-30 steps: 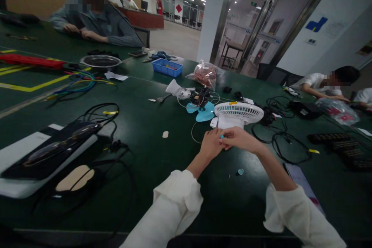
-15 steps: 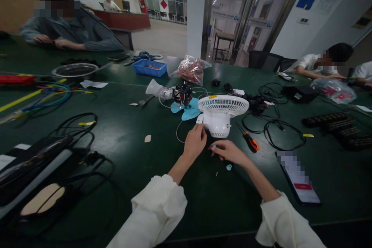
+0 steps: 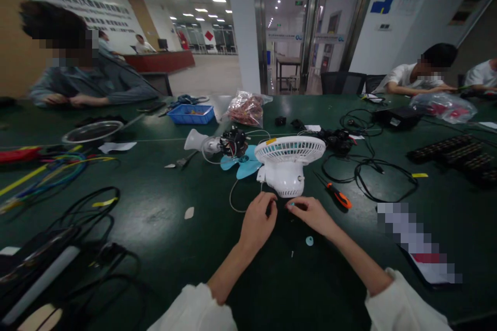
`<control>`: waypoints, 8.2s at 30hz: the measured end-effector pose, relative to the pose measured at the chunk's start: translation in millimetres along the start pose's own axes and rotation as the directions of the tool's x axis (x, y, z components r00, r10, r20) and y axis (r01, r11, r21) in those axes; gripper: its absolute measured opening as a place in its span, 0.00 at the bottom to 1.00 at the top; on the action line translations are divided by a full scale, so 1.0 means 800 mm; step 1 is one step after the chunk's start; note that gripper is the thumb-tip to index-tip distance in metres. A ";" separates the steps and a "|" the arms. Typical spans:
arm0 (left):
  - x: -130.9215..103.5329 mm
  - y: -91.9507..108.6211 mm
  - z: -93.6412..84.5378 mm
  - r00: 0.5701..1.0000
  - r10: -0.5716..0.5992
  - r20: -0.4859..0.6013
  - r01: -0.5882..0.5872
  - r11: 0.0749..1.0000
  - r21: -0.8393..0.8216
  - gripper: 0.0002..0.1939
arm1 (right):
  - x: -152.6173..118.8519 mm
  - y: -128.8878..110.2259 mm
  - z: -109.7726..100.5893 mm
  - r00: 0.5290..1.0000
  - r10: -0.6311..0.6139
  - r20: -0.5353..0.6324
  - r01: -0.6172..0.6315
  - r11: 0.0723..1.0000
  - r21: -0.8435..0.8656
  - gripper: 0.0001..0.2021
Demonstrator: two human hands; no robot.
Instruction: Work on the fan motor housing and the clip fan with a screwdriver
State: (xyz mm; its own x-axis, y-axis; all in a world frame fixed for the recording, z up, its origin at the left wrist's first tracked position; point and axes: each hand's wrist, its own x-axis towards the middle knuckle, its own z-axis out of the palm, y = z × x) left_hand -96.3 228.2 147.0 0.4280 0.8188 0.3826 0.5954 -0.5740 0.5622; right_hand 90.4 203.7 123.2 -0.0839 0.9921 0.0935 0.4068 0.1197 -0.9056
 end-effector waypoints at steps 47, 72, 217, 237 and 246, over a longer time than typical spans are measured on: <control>0.002 0.025 0.017 0.714 0.113 0.691 0.648 0.269 -0.713 0.35 | -0.020 -0.023 -0.015 0.885 0.097 0.455 -0.269 0.905 0.330 0.38; -0.022 0.032 -0.001 0.928 0.081 0.363 0.095 0.892 -0.441 0.15 | -0.023 -0.019 -0.102 0.840 -0.045 0.541 0.150 0.977 -0.152 0.17; -0.029 0.019 0.009 0.871 0.305 0.386 -0.349 0.936 0.048 0.10 | -0.042 -0.030 -0.085 0.907 -0.030 0.420 0.352 0.602 -0.717 0.02; -0.030 0.021 0.012 0.868 0.249 0.430 -0.300 0.952 0.053 0.09 | -0.047 -0.043 -0.109 0.921 -0.087 0.379 0.332 0.684 -0.649 0.08; -0.029 0.028 0.005 0.923 0.214 0.320 -0.248 0.966 0.070 0.10 | -0.048 -0.036 -0.100 0.847 -0.077 0.526 0.388 0.765 -0.513 0.05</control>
State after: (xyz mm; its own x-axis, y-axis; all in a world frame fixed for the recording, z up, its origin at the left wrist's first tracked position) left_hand -90.0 196.3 147.6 0.7401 0.6286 0.2390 0.5163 -0.7588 0.3970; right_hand 154.6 165.0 178.8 -0.5809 0.8110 -0.0689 0.7457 0.4964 -0.4443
